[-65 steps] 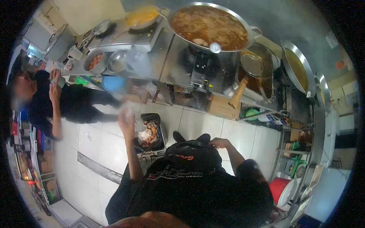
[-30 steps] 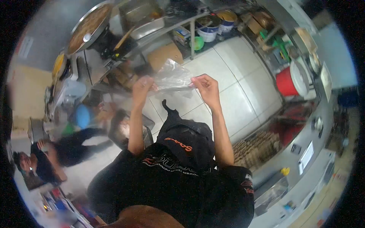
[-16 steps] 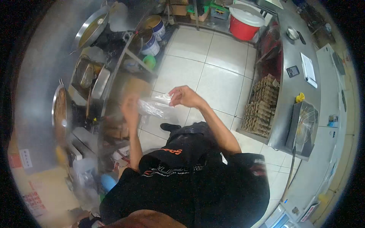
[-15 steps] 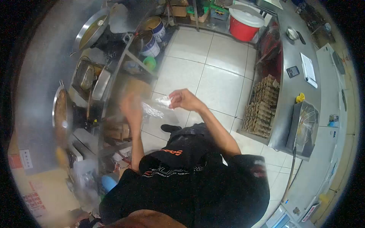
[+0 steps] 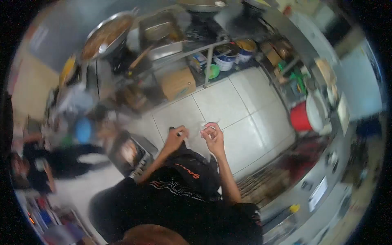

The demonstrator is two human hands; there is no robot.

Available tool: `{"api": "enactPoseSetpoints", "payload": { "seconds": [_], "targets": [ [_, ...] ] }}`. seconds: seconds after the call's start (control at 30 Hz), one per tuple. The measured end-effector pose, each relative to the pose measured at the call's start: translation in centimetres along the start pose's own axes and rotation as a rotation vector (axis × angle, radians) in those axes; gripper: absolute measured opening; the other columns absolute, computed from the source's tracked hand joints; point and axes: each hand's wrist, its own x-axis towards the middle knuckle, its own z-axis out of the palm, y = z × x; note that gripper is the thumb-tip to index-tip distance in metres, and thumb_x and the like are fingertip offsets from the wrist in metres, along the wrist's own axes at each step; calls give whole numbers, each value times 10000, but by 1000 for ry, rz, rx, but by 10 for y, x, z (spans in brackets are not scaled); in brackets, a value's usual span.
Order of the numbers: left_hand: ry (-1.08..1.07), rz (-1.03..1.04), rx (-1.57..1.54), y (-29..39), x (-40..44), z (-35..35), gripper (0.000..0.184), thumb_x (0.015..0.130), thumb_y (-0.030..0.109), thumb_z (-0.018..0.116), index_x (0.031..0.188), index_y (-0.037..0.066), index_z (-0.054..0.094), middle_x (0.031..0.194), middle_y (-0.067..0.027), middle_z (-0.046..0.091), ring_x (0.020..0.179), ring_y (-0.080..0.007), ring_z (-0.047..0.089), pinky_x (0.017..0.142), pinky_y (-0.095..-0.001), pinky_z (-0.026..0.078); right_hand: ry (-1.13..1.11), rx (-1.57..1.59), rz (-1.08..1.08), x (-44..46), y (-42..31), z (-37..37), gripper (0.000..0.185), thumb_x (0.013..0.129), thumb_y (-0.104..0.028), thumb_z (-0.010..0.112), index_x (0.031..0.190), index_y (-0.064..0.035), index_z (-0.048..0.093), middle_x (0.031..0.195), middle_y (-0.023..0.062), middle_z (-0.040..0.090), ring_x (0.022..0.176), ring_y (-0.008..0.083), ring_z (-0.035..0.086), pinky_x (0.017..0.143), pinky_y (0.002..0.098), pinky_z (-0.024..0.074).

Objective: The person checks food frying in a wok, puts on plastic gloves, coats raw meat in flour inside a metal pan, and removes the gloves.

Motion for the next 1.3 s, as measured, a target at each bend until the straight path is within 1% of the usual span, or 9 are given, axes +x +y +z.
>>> {"api": "enactPoseSetpoints", "payload": {
  "seconds": [0.13, 0.3, 0.37, 0.53, 0.6, 0.67, 0.93, 1.07, 1.3],
  "targets": [
    [194, -38, 183, -6, -4, -45, 110, 753, 54, 611, 717, -8, 528, 677, -166, 576, 649, -295, 584, 613, -356, 442, -139, -282, -137, 22, -11, 16, 311, 747, 89, 629, 996, -22, 479, 623, -3, 526, 604, 58, 497, 643, 205, 413],
    [191, -69, 63, -11, -19, -63, 197, 717, 30, 631, 692, 18, 436, 579, -68, 487, 568, -148, 501, 557, -294, 413, -448, -666, -377, 47, -33, 58, 180, 736, 43, 646, 883, -22, 565, 672, 60, 584, 582, 134, 550, 562, 245, 435],
    [105, -91, -157, -16, -32, -60, 190, 755, 3, 580, 688, 38, 405, 597, -11, 455, 589, -89, 461, 550, -263, 397, -274, -590, -662, 30, -41, 61, 172, 752, 25, 639, 904, -18, 569, 726, 75, 621, 626, 179, 602, 576, 284, 473],
    [-127, -88, -314, -2, -28, -81, 164, 821, 0, 494, 738, 58, 366, 645, 15, 421, 620, -53, 405, 546, -212, 370, -527, -742, -387, 14, -24, 91, 80, 792, 35, 587, 870, 23, 576, 794, 144, 639, 706, 240, 655, 624, 322, 509],
    [-122, -36, -232, -3, -22, -85, 137, 862, 80, 471, 759, 66, 381, 630, -40, 467, 592, -134, 484, 595, -284, 408, -819, -623, 118, 25, 23, 83, 99, 791, 41, 565, 890, 47, 567, 823, 191, 634, 700, 262, 655, 607, 333, 505],
    [-130, 51, 533, -5, -21, -76, 145, 896, 177, 435, 790, 83, 405, 648, -109, 519, 637, -289, 550, 674, -390, 409, -790, -573, 293, 10, 35, 92, 146, 760, 40, 575, 905, 59, 568, 826, 211, 623, 675, 315, 633, 620, 357, 505],
    [-307, 578, 669, -19, 33, -98, 97, 798, 100, 541, 861, 118, 470, 748, -129, 534, 770, -355, 554, 728, -465, 396, -1123, -1325, -592, 12, 16, 97, 158, 634, -6, 557, 759, -50, 642, 789, 130, 615, 829, 325, 569, 751, 400, 453],
    [-505, 368, 736, 31, 31, -109, 135, 806, 141, 541, 936, 126, 506, 905, -106, 542, 880, -299, 532, 807, -432, 386, -1153, -1278, -916, 25, -8, 118, 164, 630, -38, 558, 753, -66, 663, 872, 95, 612, 945, 273, 521, 860, 384, 402],
    [-406, 671, 719, 16, 21, -113, 186, 811, 180, 546, 990, 133, 526, 989, -72, 534, 959, -251, 502, 862, -403, 366, -906, -952, -73, 88, 46, 67, 647, 853, -440, 558, 1277, 12, 370, 1271, 171, 447, 1187, 305, 408, 971, 350, 347]
  ]
}}
